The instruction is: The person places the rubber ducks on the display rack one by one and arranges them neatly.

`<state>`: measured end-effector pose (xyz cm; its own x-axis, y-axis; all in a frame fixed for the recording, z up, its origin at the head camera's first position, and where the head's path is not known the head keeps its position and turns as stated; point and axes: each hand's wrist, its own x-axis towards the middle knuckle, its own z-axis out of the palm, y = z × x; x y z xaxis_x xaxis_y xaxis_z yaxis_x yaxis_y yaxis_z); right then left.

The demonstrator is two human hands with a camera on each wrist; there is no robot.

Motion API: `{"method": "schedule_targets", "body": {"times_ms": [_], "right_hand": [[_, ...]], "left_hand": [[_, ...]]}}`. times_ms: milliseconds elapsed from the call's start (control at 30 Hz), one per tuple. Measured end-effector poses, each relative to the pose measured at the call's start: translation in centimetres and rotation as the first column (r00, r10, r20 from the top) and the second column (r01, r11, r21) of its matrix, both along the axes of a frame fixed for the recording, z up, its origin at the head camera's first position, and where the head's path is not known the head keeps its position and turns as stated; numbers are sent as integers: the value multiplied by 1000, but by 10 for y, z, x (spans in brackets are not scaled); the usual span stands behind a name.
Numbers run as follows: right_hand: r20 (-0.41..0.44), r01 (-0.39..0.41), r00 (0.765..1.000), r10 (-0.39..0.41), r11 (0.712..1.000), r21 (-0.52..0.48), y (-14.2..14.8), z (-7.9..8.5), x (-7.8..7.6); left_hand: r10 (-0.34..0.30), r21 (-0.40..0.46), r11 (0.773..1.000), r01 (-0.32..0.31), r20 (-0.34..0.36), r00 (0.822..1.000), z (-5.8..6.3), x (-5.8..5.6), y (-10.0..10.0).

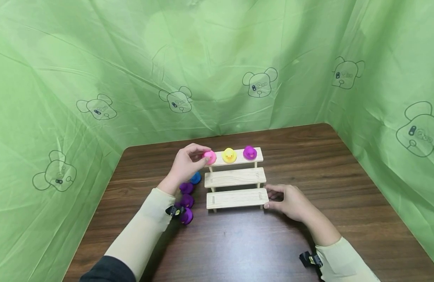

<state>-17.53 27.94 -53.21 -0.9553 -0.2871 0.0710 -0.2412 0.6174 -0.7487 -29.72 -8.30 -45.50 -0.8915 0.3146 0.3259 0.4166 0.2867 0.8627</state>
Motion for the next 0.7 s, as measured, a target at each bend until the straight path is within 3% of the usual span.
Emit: {"method": "schedule_targets", "body": {"times_ms": [700], "right_hand": [[-8, -5, 1000, 5, 1000, -7, 0, -1, 0]], "left_hand": [[-36, -3, 999, 36, 31, 999, 2, 0, 0]]}}
